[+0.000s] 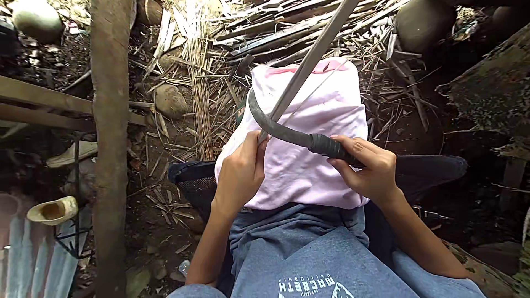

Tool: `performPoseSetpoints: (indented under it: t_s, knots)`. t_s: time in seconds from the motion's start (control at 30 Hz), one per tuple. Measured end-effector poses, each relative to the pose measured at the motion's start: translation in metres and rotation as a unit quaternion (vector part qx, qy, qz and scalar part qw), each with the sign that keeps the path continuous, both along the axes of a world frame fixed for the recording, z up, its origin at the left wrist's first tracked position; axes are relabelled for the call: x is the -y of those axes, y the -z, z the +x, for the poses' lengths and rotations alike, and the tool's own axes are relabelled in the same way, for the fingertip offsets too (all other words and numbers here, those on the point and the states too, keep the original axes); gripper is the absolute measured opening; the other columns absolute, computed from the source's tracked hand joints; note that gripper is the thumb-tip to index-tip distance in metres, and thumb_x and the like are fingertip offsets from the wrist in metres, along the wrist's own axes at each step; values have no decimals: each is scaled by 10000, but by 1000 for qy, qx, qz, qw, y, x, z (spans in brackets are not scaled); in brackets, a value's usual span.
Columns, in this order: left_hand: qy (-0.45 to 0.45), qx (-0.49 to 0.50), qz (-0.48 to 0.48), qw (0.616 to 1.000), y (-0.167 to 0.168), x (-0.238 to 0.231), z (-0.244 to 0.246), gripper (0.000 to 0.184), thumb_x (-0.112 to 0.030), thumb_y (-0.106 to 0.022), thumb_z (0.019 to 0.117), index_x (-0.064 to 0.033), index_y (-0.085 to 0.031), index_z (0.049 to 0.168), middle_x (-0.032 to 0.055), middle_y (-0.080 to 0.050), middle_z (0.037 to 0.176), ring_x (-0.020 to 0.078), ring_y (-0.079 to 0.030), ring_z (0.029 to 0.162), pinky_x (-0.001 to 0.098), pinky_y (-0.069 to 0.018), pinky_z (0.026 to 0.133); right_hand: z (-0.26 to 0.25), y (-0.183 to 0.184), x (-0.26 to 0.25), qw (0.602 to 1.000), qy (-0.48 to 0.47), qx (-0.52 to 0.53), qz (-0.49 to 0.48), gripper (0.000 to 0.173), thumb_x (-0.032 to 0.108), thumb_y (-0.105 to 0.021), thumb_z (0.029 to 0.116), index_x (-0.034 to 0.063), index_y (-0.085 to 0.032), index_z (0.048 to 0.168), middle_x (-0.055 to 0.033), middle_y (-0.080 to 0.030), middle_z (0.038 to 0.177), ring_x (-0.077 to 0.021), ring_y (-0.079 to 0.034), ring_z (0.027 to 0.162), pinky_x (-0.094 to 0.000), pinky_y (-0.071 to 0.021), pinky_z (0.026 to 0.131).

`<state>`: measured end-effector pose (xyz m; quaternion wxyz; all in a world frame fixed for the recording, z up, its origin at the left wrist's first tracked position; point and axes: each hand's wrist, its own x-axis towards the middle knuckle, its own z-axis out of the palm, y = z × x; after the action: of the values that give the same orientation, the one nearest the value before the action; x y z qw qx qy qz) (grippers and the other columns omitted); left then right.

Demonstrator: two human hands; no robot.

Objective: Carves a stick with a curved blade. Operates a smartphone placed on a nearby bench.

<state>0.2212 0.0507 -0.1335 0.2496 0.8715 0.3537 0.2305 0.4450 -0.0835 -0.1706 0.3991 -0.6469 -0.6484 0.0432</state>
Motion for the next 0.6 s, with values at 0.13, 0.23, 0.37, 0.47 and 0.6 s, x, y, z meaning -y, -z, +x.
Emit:
performPoseSetpoints:
  t_s: [0.13,0.23,0.37,0.47,0.6]
  knots:
    - [-25,-41,45,998,-2,6,7,189,-92,-490,1069,51,-602,1123,153,-612,778,245,-586,581,362,-476,505,-5,0,-5,1000,7,-6,-3,356,197,-636,938,-65,-716,1164,-173,-734,926,-177,-696,811,-273,-553,737]
    - [-52,-68,89,992,-1,12,10,189,-87,-498,1065,55,-616,1102,172,-637,769,282,-624,560,392,-481,471,-13,-6,-9,1000,16,-19,-11,358,207,-634,941,-54,-721,1171,-158,-728,897,-175,-678,762,-287,-537,672]
    - [-53,-52,67,995,0,13,10,215,-78,-487,1073,68,-613,1168,190,-651,832,301,-634,606,407,-501,509,-21,-14,-13,998,12,-55,-23,359,211,-637,954,-53,-719,1182,-147,-739,926,-148,-692,793,-263,-555,703]
    - [-74,-3,-3,997,2,3,0,303,-124,-416,1108,52,-541,1320,153,-592,828,224,-573,644,357,-486,566,-21,-18,-8,996,-8,-80,-39,356,210,-633,957,-45,-721,1190,-123,-735,915,-101,-673,791,-224,-547,719]
    - [-96,-4,-14,995,-1,1,-4,329,-116,-392,1110,25,-509,1384,178,-651,933,241,-638,727,378,-524,620,-25,-17,6,991,-16,-122,-55,349,212,-633,962,-43,-720,1184,-95,-734,916,-35,-660,811,-166,-536,749]
